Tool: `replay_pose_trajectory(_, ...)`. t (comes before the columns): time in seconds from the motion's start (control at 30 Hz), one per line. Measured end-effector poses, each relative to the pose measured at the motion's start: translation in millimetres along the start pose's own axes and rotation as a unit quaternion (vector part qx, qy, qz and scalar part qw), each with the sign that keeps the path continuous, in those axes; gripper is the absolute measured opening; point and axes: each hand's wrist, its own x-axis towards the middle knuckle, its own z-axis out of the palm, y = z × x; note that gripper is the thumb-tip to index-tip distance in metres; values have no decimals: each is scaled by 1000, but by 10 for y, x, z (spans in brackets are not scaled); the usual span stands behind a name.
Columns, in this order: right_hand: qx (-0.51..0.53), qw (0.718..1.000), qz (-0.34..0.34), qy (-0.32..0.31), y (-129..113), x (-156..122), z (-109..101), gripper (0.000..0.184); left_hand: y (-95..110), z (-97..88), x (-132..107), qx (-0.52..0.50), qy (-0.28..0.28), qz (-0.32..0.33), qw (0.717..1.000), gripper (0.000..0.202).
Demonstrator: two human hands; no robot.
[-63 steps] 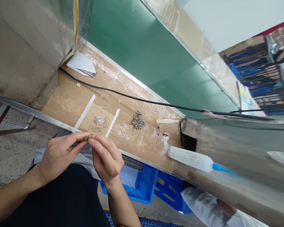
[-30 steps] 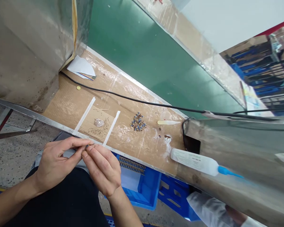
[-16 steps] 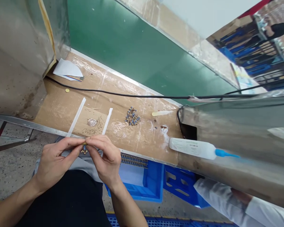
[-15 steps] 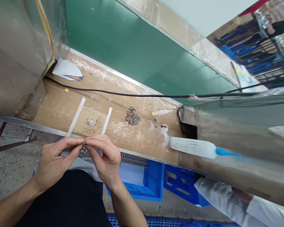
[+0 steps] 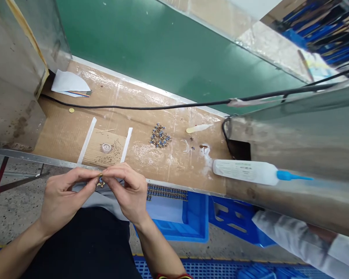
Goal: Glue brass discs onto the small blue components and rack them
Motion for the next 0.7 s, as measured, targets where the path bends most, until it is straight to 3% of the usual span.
replay_pose_trajectory(0.3, 33, 999, 39, 8, 46, -36, -65, 17, 43, 62, 32, 4, -18, -48, 999, 17)
replay_pose_trajectory(0.43, 37, 998, 44, 13, 148, -73, -98, 15, -11, 119, 23, -27, -29, -100, 994, 12)
replay_pose_trajectory(0.53, 24, 999, 7, 21, 239, -119, -128, 22, -73, 176, 42, -97, -30, -173, 980, 9)
replay_pose_trajectory(0.63, -9, 996, -75, 46, 314, -200, -139, 34, -99, 241, 55, -137, -29, -218, 966, 24)
replay_pose_trajectory(0.7, -36, 990, -114, 69, 344, -276, -130, 31, -94, 296, 39, -140, -46, -229, 962, 31)
